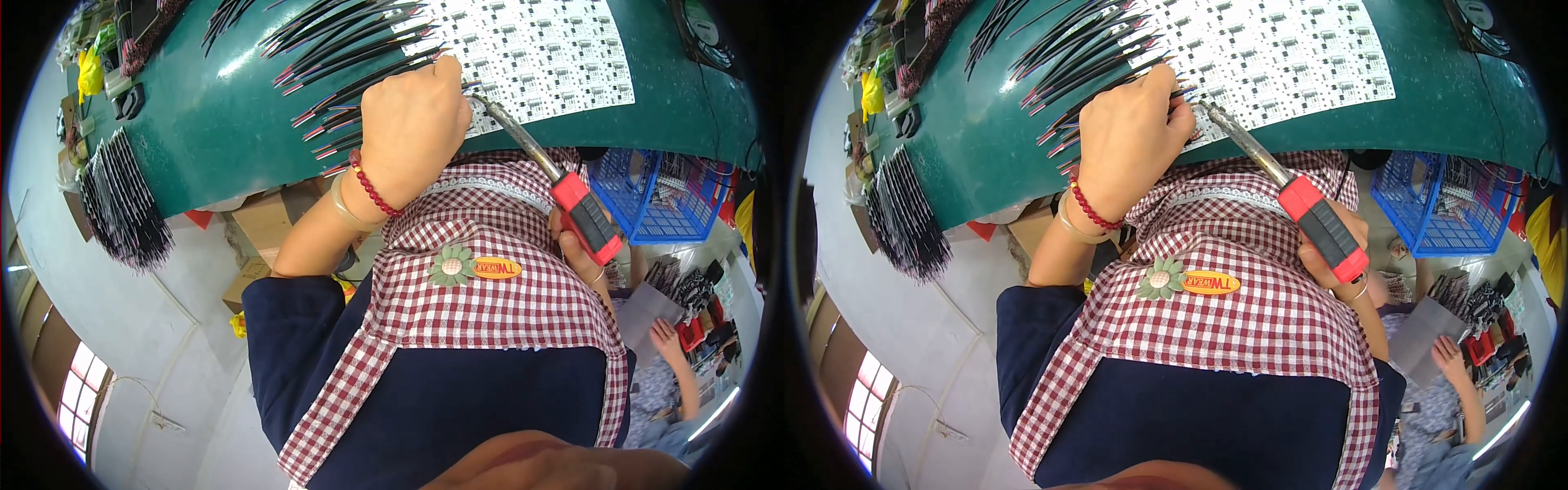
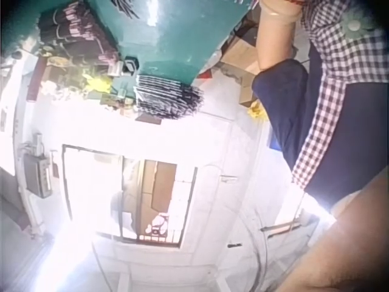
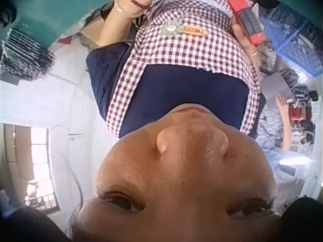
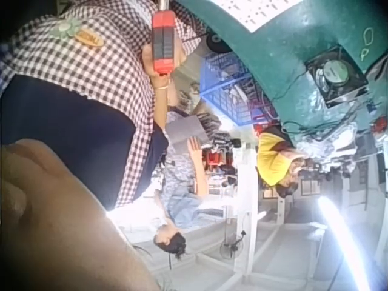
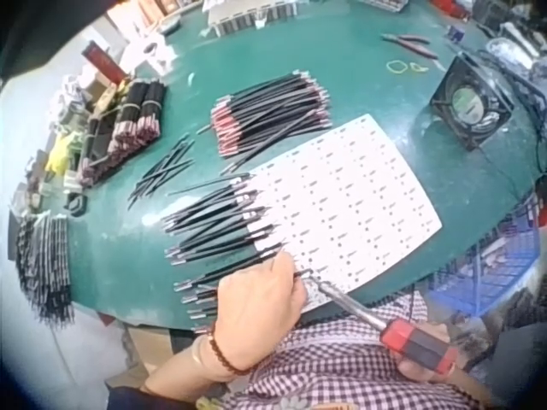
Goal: The person arranges bundles of wires onto a circuit board panel and solders the wire ends to the board using a soldering tool.
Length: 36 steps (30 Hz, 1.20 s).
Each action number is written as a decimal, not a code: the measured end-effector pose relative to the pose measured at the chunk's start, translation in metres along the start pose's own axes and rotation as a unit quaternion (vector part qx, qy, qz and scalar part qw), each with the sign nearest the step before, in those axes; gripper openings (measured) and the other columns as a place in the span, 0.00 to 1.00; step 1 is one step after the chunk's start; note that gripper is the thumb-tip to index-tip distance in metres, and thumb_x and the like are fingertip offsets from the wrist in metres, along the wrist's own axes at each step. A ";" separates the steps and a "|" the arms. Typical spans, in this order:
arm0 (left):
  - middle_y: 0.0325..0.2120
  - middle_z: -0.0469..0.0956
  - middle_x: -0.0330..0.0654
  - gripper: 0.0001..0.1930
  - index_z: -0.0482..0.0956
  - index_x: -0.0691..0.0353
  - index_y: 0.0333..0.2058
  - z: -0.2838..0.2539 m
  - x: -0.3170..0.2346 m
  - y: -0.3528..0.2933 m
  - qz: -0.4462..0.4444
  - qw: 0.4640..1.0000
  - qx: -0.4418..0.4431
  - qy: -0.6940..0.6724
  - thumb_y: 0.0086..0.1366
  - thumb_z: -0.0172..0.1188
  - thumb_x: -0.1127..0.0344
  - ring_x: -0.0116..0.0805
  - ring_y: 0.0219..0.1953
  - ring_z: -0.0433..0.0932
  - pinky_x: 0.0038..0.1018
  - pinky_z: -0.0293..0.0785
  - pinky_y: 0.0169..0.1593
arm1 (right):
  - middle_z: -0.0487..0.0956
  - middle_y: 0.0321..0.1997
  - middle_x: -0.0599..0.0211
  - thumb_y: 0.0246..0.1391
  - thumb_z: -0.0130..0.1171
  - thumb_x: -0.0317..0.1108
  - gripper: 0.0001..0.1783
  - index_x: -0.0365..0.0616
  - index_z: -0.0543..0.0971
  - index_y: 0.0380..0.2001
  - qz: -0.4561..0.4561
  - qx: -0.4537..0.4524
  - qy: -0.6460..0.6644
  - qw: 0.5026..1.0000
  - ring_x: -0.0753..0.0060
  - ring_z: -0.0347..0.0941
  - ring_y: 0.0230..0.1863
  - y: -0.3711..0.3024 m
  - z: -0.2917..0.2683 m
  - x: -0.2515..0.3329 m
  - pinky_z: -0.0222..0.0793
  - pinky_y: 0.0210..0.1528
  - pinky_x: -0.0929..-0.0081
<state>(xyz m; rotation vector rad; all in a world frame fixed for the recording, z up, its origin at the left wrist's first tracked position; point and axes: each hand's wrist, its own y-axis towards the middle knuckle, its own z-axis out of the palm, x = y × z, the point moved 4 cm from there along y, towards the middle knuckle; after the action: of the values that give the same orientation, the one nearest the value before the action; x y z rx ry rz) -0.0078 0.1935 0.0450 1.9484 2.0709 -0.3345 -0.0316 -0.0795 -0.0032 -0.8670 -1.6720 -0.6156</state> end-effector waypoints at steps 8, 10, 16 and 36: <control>0.17 0.76 0.46 0.06 0.70 0.64 0.24 -0.001 0.007 0.001 0.003 1.000 0.002 -0.005 0.53 0.58 0.70 0.45 0.20 0.78 0.35 0.73 0.23 | 0.75 0.24 0.60 0.38 0.60 0.28 0.07 0.38 0.78 0.24 -0.004 -0.005 -0.034 0.999 0.62 0.72 0.20 -0.002 -0.001 -0.001 0.65 0.20 0.71; 0.17 0.76 0.46 0.06 0.70 0.64 0.24 -0.002 0.008 0.003 0.004 1.000 0.003 -0.001 0.52 0.58 0.70 0.45 0.20 0.78 0.35 0.73 0.24 | 0.75 0.24 0.61 0.37 0.60 0.28 0.06 0.39 0.77 0.23 -0.010 -0.004 -0.024 1.000 0.62 0.72 0.20 0.002 0.002 -0.003 0.65 0.20 0.71; 0.16 0.76 0.46 0.07 0.72 0.61 0.25 0.001 0.010 0.004 -0.001 1.000 -0.014 -0.015 0.53 0.60 0.66 0.46 0.19 0.76 0.39 0.70 0.23 | 0.74 0.22 0.62 0.35 0.60 0.29 0.07 0.39 0.77 0.22 -0.012 0.003 -0.019 1.000 0.63 0.72 0.19 0.012 0.007 0.005 0.64 0.20 0.71; 0.22 0.76 0.46 0.07 0.70 0.64 0.27 0.001 0.022 0.004 -0.008 1.000 0.013 -0.024 0.56 0.58 0.69 0.48 0.25 0.77 0.39 0.72 0.28 | 0.71 0.21 0.70 0.52 0.59 0.62 0.35 0.35 0.74 0.41 0.116 -0.016 0.212 0.970 0.75 0.66 0.20 0.003 0.017 -0.020 0.62 0.25 0.75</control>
<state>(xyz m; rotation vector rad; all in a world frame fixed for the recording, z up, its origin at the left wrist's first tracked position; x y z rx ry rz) -0.0045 0.2137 0.0368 1.9212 2.0624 -0.4076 -0.0361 -0.0691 -0.0274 -0.8683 -1.1593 -0.6159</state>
